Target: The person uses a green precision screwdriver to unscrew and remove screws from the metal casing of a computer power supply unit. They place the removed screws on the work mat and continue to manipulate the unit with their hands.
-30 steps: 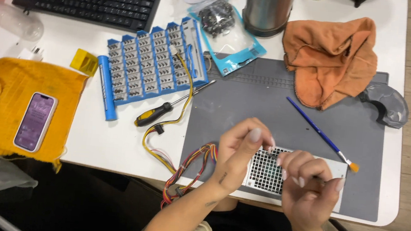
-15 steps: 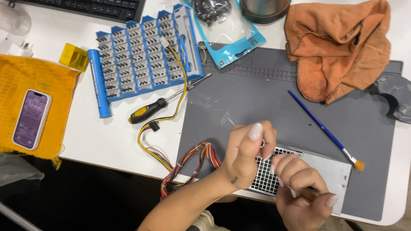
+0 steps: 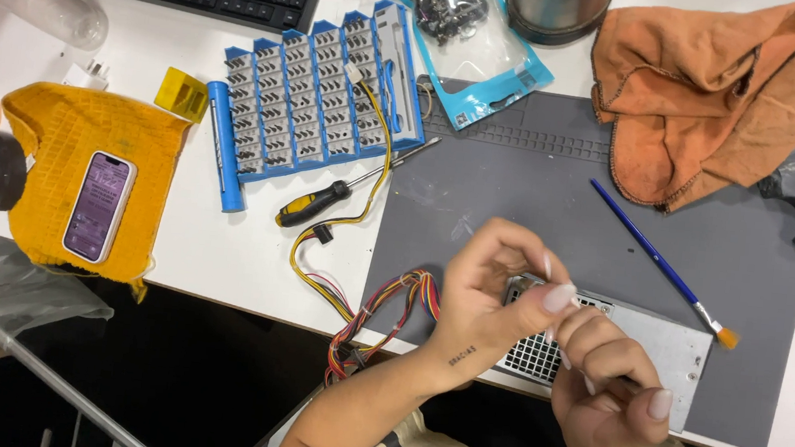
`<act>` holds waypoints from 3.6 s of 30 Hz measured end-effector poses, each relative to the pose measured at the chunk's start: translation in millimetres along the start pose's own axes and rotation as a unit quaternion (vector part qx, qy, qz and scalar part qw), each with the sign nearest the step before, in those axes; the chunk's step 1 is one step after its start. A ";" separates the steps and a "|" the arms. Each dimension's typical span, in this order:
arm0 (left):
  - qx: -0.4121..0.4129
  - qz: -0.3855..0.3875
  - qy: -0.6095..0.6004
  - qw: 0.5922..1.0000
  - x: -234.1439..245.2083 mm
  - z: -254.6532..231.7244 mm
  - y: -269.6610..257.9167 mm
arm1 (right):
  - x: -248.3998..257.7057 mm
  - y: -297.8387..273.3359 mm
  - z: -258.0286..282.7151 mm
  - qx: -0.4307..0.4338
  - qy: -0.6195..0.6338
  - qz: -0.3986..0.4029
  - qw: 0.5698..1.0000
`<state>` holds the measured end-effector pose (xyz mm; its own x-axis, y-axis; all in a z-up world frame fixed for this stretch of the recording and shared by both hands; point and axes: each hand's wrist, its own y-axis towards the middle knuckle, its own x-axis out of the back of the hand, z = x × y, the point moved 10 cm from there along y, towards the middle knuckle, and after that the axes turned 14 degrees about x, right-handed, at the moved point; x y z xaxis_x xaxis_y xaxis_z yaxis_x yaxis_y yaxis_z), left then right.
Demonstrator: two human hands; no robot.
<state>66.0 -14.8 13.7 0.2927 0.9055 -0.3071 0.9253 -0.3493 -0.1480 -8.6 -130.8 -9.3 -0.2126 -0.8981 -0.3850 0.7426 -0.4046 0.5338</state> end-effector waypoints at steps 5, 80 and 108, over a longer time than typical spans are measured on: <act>-0.026 -0.066 -0.007 0.997 6.6 -9.8 -12.7 | -6.4 2.3 2.7 0.011 0.021 0.016 1.000; 0.029 0.128 -0.235 0.963 25.1 -46.6 23.6 | -11.8 4.9 4.9 0.015 0.038 0.043 0.998; -0.042 0.208 0.135 0.968 -25.8 -19.0 -0.6 | -17.6 12.9 8.6 -0.014 0.019 0.029 0.999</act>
<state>62.5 -33.4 39.6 0.6868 0.7240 -0.0647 0.7261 -0.6874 0.0155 -0.8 -121.7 10.7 -0.1458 -0.9125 -0.3822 0.7706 -0.3470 0.5345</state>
